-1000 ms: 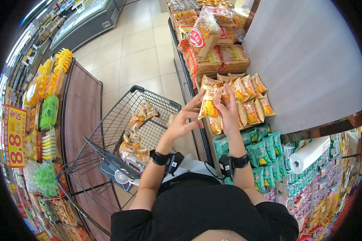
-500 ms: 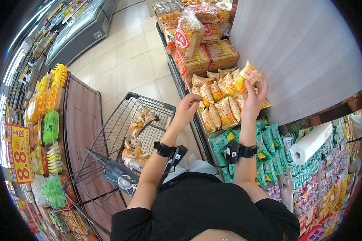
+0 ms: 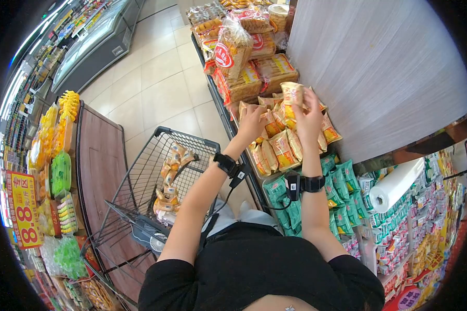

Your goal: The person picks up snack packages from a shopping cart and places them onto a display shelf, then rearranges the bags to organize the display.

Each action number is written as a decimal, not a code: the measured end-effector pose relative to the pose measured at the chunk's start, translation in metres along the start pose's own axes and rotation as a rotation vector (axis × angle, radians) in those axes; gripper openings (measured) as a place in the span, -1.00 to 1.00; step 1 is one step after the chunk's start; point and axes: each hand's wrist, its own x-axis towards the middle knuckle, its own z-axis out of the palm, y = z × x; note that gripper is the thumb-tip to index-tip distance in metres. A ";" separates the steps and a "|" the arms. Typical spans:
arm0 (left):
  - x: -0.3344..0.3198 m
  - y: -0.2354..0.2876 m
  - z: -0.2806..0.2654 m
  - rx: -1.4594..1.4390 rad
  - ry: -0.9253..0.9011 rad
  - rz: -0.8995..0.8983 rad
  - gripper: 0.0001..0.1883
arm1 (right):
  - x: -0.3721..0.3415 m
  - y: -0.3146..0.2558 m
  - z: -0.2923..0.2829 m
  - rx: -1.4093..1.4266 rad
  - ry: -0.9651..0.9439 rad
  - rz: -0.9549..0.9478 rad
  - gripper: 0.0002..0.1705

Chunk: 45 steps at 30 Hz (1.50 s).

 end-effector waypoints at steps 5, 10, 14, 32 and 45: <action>0.002 0.004 0.005 -0.056 0.026 -0.115 -0.60 | 0.008 0.031 0.021 -0.348 -0.221 -0.111 -0.55; 0.005 0.017 -0.003 -0.089 -0.042 -0.149 -0.54 | 0.000 0.049 0.036 -0.508 -0.266 -0.145 -0.65; 0.001 -0.001 0.010 -0.004 -0.089 -0.022 -0.47 | -0.010 0.054 0.045 -0.779 -0.256 -0.159 -0.76; 0.000 0.009 0.028 0.135 -0.098 0.016 -0.36 | -0.016 0.050 0.045 -0.891 -0.190 -0.180 -0.71; 0.006 0.012 0.019 0.097 -0.190 -0.039 -0.46 | -0.019 0.051 0.047 -0.964 -0.166 -0.176 -0.84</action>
